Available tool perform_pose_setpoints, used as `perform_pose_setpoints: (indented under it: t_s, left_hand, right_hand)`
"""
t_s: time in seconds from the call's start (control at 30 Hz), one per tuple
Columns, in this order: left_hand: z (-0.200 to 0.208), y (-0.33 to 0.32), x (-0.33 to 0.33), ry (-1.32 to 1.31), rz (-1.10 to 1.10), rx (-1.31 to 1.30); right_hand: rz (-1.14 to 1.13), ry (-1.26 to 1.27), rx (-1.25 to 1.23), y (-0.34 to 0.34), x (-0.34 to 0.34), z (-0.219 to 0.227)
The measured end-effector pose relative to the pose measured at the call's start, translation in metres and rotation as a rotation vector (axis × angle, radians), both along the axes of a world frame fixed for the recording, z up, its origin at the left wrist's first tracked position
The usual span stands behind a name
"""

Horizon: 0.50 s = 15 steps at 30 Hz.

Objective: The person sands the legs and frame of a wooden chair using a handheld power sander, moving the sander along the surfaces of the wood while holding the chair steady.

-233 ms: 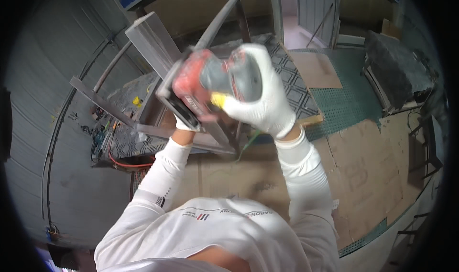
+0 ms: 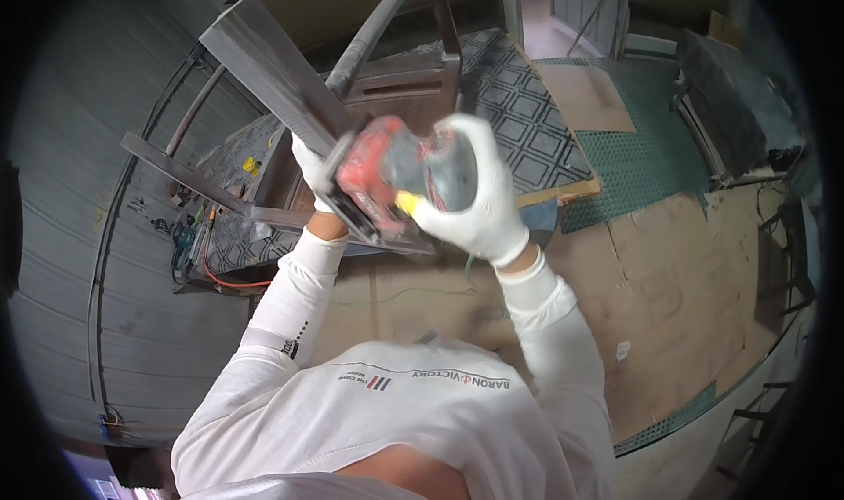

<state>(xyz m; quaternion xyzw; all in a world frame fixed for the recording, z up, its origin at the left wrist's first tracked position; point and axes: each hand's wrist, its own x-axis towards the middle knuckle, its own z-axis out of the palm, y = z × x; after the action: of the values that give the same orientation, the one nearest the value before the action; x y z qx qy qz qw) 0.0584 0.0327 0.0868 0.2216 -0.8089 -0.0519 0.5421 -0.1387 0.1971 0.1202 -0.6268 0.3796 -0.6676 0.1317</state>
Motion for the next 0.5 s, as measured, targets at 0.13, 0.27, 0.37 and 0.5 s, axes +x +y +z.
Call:
perform_pose_setpoints:
  t_s: [0.13,0.27,0.37,0.5]
  left_hand:
    - [-0.005,0.001,-0.005,0.198,-0.264,0.353]
    - [0.011,0.017,-0.014,0.549,-0.790,0.824]
    - [0.016,0.012,0.001,0.268,-0.630,0.750]
    - [0.020,0.016,-0.013,0.534,-1.393,1.200]
  right_hand:
    - [-0.019,0.078,-0.150,-0.007,0.003,0.076]
    - [-0.134,0.102,-0.161,0.006,0.015,0.048]
    - [-0.294,0.106,-0.032,0.031,0.035,-0.014]
    - [-0.415,0.135,-0.074,0.037,0.047,-0.009]
